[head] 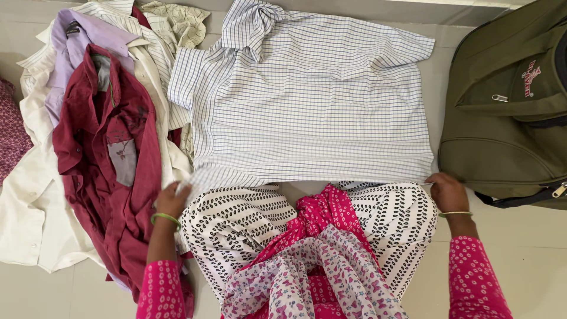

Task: The person buttons a striped shirt by hand while sitting on the floor and then spreads it out before beginning to fold it.

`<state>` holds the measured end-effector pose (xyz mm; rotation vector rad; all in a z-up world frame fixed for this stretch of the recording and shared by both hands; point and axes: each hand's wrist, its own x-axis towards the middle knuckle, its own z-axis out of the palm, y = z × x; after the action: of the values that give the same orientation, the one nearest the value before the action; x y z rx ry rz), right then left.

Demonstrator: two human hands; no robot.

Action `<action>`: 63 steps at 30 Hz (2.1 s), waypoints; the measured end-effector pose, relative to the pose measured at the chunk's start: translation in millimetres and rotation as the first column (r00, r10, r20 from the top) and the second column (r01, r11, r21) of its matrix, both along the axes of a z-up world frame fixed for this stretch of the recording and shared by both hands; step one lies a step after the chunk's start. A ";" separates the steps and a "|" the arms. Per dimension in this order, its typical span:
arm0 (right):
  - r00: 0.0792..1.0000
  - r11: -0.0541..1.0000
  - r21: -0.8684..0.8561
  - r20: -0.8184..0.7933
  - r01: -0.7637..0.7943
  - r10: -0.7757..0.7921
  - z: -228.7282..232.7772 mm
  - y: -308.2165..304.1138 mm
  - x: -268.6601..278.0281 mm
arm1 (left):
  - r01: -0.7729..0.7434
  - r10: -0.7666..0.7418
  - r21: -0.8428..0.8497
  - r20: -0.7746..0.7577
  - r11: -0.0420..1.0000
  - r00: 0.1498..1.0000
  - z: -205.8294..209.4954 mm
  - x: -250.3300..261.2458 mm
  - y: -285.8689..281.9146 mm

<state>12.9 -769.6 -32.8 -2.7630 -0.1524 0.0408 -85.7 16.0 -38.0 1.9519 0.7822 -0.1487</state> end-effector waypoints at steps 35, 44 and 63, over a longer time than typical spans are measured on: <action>0.906 0.844 -0.342 -0.242 -0.413 0.346 -56.8 225.6 229.7 | 0.998 -0.809 -0.058 -0.585 -0.016 -0.047 15.4 119.2 -370.3; 0.953 0.940 -0.236 -0.232 -0.248 0.193 -66.7 183.5 293.0 | 0.993 -0.814 -0.109 -0.574 -0.039 -0.095 19.0 131.6 -373.7; 0.880 0.828 -0.349 0.015 -0.440 0.474 -69.0 190.1 214.9 | 0.928 -0.736 0.127 -0.575 0.349 0.356 11.7 213.1 -309.7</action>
<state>227.8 -579.5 -101.8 -2.9941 -0.9187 0.0566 127.4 -293.7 -26.3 2.6573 -0.1378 -1.2030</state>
